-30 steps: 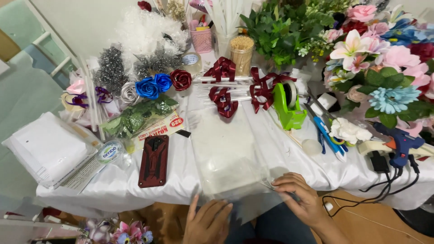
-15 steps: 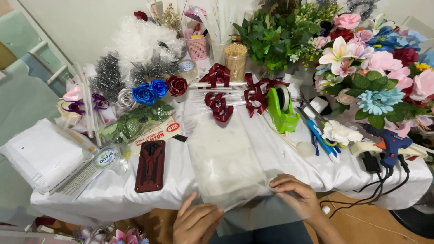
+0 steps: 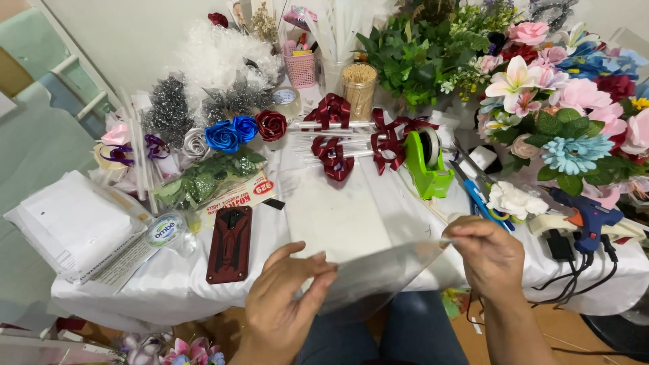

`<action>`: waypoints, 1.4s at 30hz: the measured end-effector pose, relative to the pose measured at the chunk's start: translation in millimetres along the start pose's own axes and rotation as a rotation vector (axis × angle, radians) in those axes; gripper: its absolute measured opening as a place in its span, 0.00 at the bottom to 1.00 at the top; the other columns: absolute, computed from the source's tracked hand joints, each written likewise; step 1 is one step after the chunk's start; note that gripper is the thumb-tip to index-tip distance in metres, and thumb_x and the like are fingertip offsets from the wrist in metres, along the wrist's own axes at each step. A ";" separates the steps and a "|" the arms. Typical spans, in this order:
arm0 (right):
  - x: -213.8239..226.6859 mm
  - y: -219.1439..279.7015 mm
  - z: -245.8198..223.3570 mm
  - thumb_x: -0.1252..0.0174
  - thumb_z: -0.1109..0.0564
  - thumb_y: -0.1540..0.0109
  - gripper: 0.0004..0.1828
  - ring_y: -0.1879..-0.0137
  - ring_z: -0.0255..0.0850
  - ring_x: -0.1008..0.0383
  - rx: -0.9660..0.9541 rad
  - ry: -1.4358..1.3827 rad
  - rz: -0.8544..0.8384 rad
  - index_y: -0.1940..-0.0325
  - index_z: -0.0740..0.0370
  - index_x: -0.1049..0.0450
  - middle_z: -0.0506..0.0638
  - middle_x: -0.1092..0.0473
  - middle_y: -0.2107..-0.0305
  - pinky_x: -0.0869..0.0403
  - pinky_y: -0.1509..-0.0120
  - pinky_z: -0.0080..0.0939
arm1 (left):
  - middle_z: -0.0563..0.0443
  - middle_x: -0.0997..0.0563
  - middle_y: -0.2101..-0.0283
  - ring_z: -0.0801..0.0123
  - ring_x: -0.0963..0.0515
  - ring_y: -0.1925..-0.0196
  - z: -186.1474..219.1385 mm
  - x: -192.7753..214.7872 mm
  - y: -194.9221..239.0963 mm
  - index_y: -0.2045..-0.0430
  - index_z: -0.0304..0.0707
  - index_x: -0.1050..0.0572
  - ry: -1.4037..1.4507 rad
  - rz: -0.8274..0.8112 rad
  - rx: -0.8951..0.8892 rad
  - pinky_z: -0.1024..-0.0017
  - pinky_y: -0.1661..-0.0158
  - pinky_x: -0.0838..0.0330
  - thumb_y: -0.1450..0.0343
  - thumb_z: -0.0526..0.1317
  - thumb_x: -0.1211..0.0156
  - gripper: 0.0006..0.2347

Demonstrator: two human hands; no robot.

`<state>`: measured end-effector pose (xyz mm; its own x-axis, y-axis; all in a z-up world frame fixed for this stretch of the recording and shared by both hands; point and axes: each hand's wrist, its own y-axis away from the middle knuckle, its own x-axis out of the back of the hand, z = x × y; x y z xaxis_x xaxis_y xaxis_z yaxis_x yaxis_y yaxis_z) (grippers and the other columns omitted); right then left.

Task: The person cuts a red ribbon with a utility knife, folds it into a loop, and secures it with a hot glue gun. They repeat this process to create multiple ribbon loops on a white surface.

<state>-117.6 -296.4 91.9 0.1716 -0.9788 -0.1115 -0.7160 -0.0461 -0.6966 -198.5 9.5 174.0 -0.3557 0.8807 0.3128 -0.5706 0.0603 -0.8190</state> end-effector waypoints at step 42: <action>-26.4 -36.7 161.0 0.33 0.47 0.41 0.49 0.36 0.52 0.30 -0.776 0.960 -0.385 0.21 0.47 0.50 0.56 0.32 0.39 0.32 0.33 0.48 | 0.40 0.42 0.27 0.40 0.49 0.26 -176.3 -99.7 111.9 0.33 0.48 0.36 -0.383 -0.865 0.325 0.33 0.34 0.63 0.36 0.66 0.32 0.39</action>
<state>13.2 -236.8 6.2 0.1332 -0.6130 0.7788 -0.9882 -0.1419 0.0573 -96.4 11.3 -33.6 0.0956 0.3805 0.9198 -0.9004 0.4271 -0.0831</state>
